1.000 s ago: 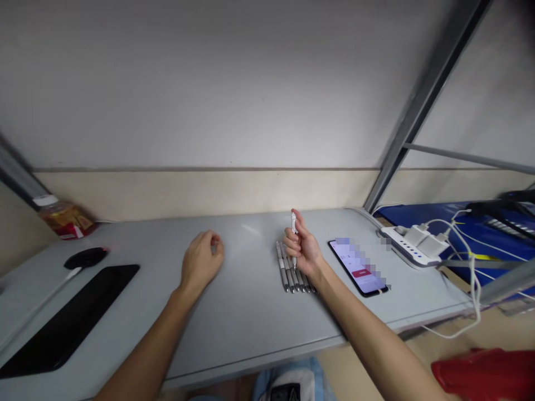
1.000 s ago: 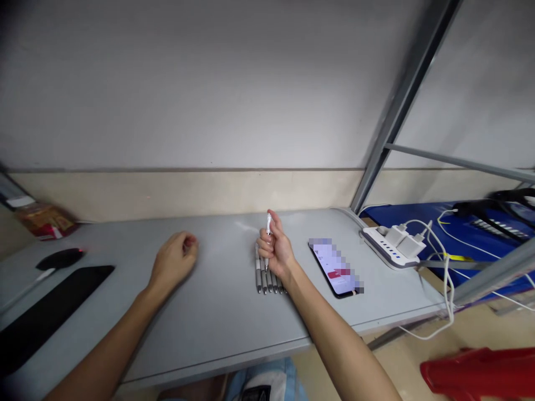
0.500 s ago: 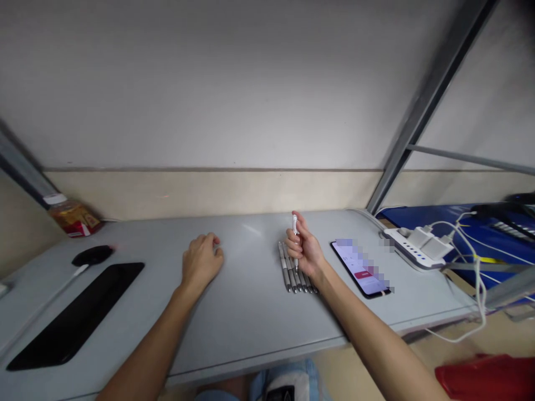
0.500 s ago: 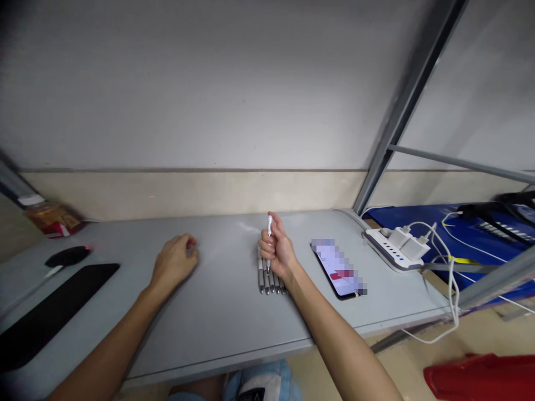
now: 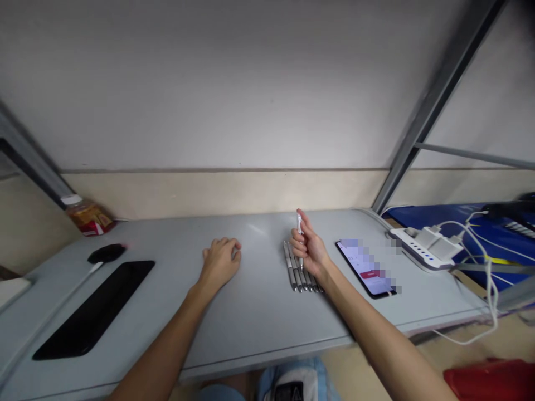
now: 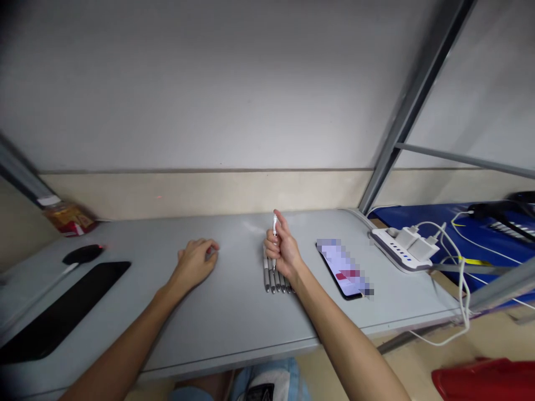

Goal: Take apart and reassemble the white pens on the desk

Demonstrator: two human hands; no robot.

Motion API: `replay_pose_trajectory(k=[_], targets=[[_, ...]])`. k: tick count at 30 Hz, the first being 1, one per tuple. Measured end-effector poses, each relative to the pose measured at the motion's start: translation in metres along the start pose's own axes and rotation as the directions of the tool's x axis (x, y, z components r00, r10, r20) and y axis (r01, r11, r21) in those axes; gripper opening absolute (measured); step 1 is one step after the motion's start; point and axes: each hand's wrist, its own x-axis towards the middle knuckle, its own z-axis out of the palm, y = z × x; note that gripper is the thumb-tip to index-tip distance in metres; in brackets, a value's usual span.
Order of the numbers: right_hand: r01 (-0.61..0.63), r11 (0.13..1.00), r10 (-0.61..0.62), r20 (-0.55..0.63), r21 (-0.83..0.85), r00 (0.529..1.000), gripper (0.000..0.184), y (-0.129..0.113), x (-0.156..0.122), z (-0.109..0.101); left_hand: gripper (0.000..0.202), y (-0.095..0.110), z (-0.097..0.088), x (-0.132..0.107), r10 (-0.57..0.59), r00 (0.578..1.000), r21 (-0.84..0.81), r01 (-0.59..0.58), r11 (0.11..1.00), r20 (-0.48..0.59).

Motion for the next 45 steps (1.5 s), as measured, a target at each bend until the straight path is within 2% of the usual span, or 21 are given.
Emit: replay_pose_trajectory(k=[6,11,14,17,20,21,23,26,28,30,32,35,41,45], targets=[[-0.021,0.999,0.021,-0.014,0.036,1.000,0.025,0.001,0.001,-0.002,0.018,0.001,-0.001,-0.001,0.006,1.000,-0.005,-0.006,1.000,-0.021],[-0.070,0.997,0.071,0.046,-0.027,0.996,0.029,0.001,-0.002,0.006,0.018,0.003,-0.001,-0.001,0.019,1.000,-0.008,-0.019,1.000,-0.016],[-0.098,0.993,0.101,0.042,-0.064,0.994,0.031,0.006,-0.005,0.012,0.018,0.004,-0.001,-0.002,0.025,1.000,-0.008,-0.025,1.000,-0.007],[-0.106,0.983,0.110,0.025,-0.148,0.994,0.033,0.015,-0.007,0.017,0.017,0.004,0.001,-0.002,0.026,1.000,-0.004,-0.026,1.000,-0.009],[-0.056,0.940,0.063,0.010,-0.337,0.998,0.033,0.025,-0.007,0.019,0.017,0.005,0.002,-0.002,0.039,0.999,0.000,-0.039,0.999,-0.009],[-0.004,0.900,0.012,0.014,-0.436,1.000,0.030,0.028,-0.006,0.019,0.017,0.006,0.002,-0.002,0.044,0.999,-0.001,-0.044,0.999,-0.008],[0.130,0.731,-0.136,0.044,-0.670,0.990,0.028,0.031,-0.004,0.018,0.016,0.007,0.002,-0.002,0.053,0.999,-0.007,-0.053,0.999,-0.006],[0.206,0.314,-0.254,0.127,-0.927,0.959,0.028,0.031,-0.002,0.015,0.016,0.008,0.003,-0.002,0.066,0.998,-0.010,-0.066,0.998,-0.005],[0.165,0.005,-0.254,0.159,-0.986,0.954,0.027,0.031,-0.002,0.013,0.016,0.008,0.005,-0.003,0.084,0.996,0.000,-0.084,0.996,-0.009],[0.103,-0.265,-0.240,0.169,-0.959,0.956,0.029,0.031,-0.003,0.012,0.016,0.008,0.006,-0.003,0.105,0.994,0.009,-0.105,0.994,-0.015],[0.060,-0.430,-0.227,0.172,-0.901,0.958,0.035,0.032,-0.006,0.012,0.017,0.008,0.007,-0.003,0.124,0.992,0.010,-0.124,0.992,-0.015],[0.041,-0.518,-0.204,0.169,-0.854,0.964,0.036,0.033,-0.010,0.013,0.017,0.009,0.006,-0.003,0.133,0.991,0.004,-0.133,0.991,-0.011],[-0.023,-0.572,-0.166,0.089,-0.820,0.982,0.031,0.033,-0.010,0.009,0.017,0.015,0.002,-0.003,0.123,0.992,-0.013,-0.122,0.992,0.015],[-0.043,-0.578,-0.169,0.068,-0.815,0.983,0.029,0.033,-0.009,0.009,0.017,0.015,0.004,-0.002,0.126,0.992,-0.027,-0.125,0.992,0.012]])
